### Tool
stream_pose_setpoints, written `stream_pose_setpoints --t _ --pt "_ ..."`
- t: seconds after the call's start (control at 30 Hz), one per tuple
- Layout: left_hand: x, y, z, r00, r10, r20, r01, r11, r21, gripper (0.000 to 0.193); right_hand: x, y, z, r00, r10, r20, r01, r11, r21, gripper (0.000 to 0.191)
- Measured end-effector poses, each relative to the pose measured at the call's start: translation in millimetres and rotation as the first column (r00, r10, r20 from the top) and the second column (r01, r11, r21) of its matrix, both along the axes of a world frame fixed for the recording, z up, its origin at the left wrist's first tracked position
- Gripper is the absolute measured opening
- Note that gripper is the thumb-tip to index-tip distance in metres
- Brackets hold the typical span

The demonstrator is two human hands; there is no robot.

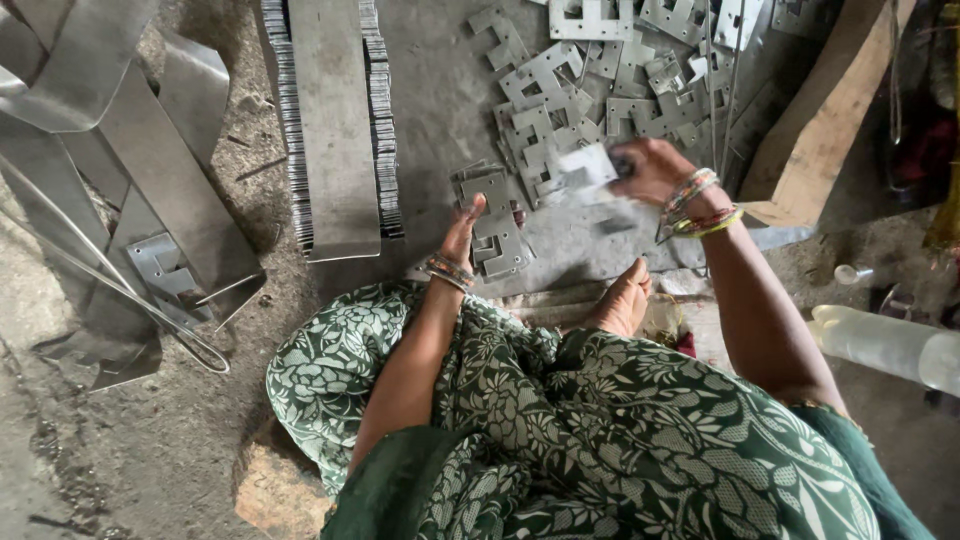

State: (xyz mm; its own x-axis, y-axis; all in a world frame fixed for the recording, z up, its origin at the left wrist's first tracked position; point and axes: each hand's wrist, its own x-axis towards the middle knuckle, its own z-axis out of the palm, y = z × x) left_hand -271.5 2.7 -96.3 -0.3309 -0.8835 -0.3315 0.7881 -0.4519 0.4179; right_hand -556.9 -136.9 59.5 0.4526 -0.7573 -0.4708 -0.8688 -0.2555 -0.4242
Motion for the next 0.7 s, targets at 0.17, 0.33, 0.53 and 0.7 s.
stream_pose_setpoints --t 0.17,0.33,0.53,0.7 --pt "4 2 9 0.998 -0.004 -0.062 0.005 1.0 0.01 0.068 58 -1 -12 0.987 -0.156 -0.035 0.153 0.985 -0.083 0.056" --pt "14 5 -4 0.997 0.074 -0.02 -0.074 0.997 -0.007 0.062 109 -12 -44 0.981 -0.194 0.031 0.186 0.864 -0.467 0.083" --pt "21 4 9 0.984 0.158 -0.076 -0.157 0.987 0.024 0.061 107 5 -31 0.892 -0.404 0.204 0.432 0.894 -0.118 0.051" --pt "16 -9 -3 0.98 0.197 -0.022 -0.195 0.977 0.089 0.076 98 46 -2 0.962 0.26 0.086 -0.141 0.74 -0.658 0.051"
